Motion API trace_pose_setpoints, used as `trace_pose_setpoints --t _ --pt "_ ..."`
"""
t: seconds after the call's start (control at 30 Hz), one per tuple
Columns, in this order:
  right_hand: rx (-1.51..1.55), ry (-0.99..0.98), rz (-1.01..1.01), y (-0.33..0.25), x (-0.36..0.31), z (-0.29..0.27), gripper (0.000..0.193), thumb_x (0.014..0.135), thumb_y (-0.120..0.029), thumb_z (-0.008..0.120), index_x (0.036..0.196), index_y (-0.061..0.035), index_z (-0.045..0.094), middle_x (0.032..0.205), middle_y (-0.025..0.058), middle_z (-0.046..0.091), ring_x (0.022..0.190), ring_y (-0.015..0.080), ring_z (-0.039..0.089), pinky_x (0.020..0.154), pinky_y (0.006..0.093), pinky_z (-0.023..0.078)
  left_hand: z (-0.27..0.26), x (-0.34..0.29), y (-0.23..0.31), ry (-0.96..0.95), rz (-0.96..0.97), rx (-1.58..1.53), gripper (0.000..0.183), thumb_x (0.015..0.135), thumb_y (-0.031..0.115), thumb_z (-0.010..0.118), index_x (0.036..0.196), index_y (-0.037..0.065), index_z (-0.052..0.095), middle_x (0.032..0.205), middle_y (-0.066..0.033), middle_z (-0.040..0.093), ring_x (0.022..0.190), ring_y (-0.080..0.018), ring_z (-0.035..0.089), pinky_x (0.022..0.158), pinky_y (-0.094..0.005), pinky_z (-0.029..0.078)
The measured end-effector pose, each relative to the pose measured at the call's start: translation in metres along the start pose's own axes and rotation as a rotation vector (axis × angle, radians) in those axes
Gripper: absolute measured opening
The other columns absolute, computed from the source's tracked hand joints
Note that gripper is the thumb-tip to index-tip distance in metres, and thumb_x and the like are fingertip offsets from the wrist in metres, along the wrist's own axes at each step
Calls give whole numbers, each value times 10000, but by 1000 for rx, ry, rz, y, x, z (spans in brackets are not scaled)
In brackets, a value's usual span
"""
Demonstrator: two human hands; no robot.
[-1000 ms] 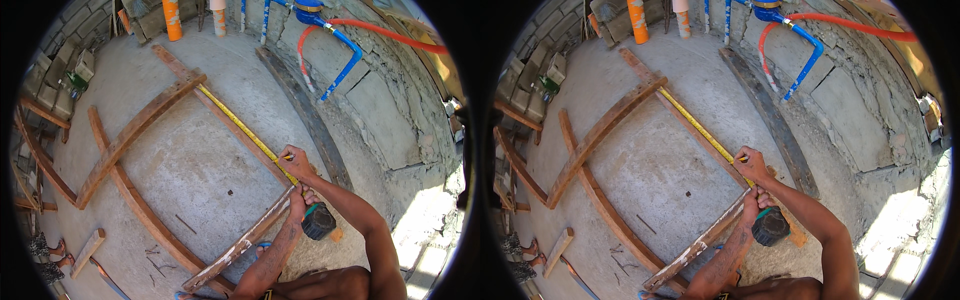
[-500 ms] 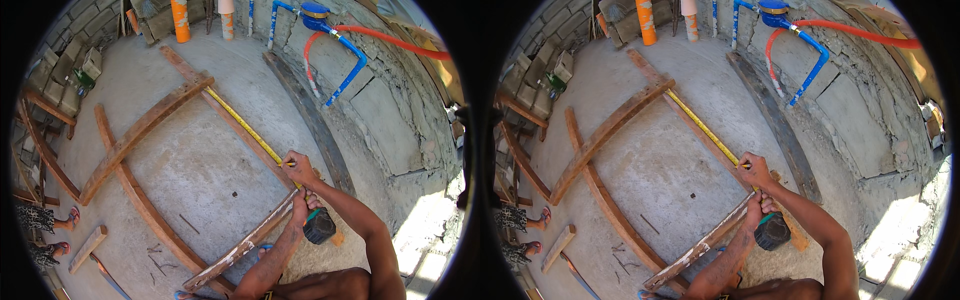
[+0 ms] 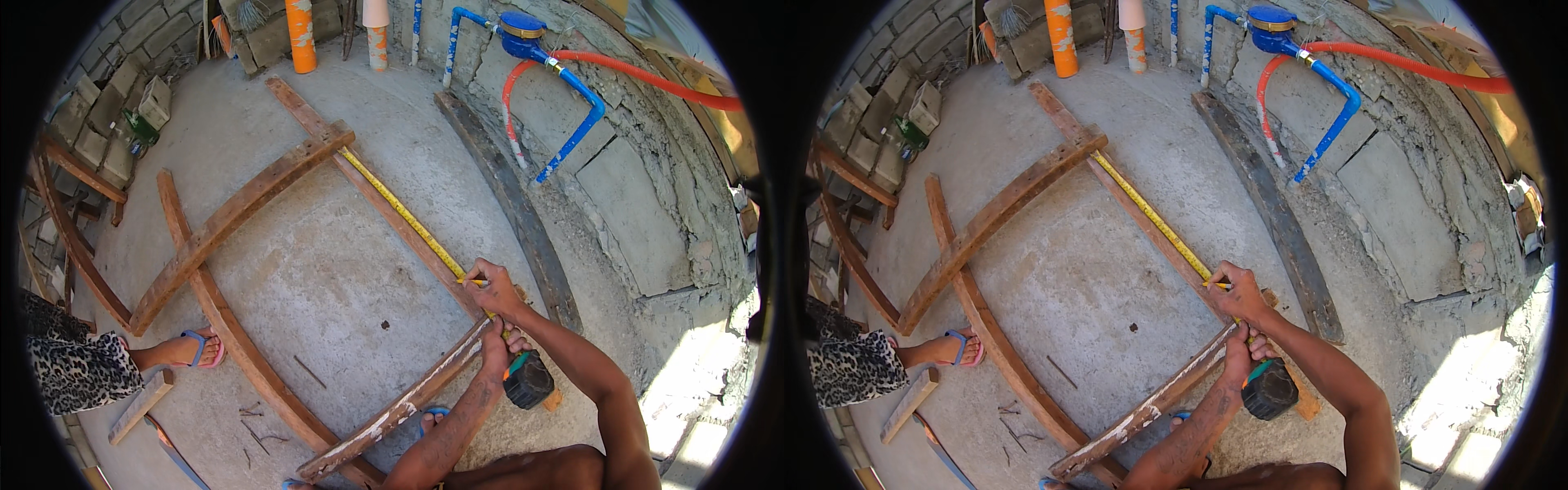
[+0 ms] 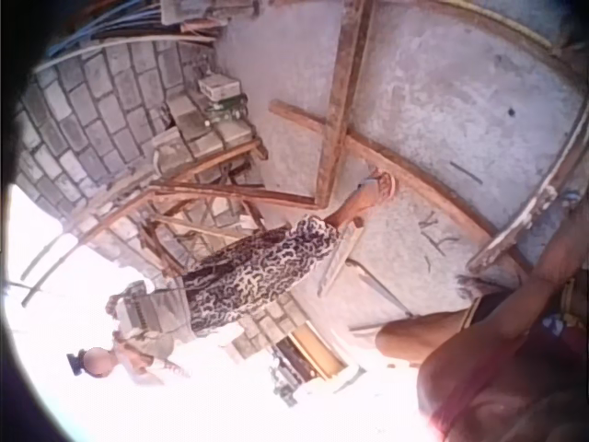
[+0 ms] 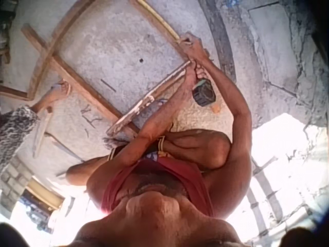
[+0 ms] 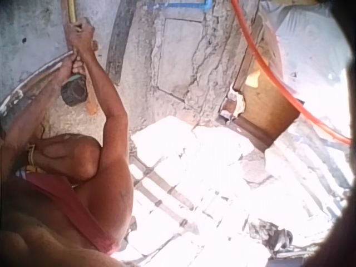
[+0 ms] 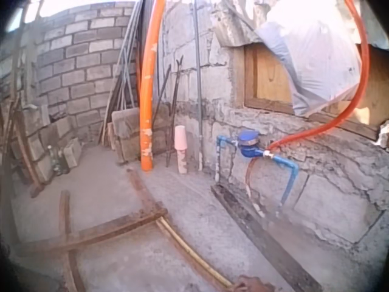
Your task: The person measures a wooden frame with a tape measure, then uses a hammer to drive nails into the frame to join the pieces. The person adjusts the frame position and continues hammering nails at different points.
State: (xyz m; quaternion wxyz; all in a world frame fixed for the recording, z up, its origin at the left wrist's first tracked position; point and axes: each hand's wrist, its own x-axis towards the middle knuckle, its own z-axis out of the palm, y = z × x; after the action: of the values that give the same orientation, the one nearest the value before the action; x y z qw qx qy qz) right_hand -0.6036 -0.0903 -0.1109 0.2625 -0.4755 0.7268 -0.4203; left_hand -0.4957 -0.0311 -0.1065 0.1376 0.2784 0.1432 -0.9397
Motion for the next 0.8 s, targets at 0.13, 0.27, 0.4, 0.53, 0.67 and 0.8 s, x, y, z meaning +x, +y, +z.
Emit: trace_pose_setpoints --t 0.13,0.27,0.4,0.53,0.67,0.8 --pt "10 12 -2 2 0 2 88 800 -53 664 847 -6 607 752 101 652 722 143 612 675 306 500 -4 1 -1 20 -17 -28 382 1057 464 405 869 137 462 605 40 362 512 -115 357 634 -337 438" --pt "-52 26 36 -8 1 0 85 853 -64 660 868 1 606 783 108 677 767 157 650 708 306 513 0 0 2 19 -70 -61 370 1057 462 410 870 147 462 607 43 361 515 -106 365 630 -329 434" --pt "183 296 131 -28 -1 -22 124 938 -138 647 913 -20 616 796 71 669 849 151 658 804 312 504 15 -20 10 -29 -57 82 400 1043 514 404 843 173 459 589 61 338 487 -89 338 606 -282 396" --pt "223 463 308 -44 -15 -62 155 953 -179 638 982 -28 625 867 63 678 907 147 650 845 305 486 18 -94 27 1 -78 308 481 1010 599 405 832 155 457 561 35 349 462 -129 373 626 -361 457" --pt "-73 491 224 -43 -52 -64 145 936 -142 634 993 -9 639 903 95 694 896 188 680 819 317 519 -20 -224 70 50 -4 507 561 969 669 407 800 137 466 551 0 367 443 -156 385 576 -388 462" --pt "-5 513 105 -38 -113 -35 198 876 -55 652 1055 -17 578 956 109 681 857 184 667 808 315 529 -88 -351 165 220 350 891 536 1025 524 441 795 49 540 573 -39 461 489 -163 492 554 -361 518"
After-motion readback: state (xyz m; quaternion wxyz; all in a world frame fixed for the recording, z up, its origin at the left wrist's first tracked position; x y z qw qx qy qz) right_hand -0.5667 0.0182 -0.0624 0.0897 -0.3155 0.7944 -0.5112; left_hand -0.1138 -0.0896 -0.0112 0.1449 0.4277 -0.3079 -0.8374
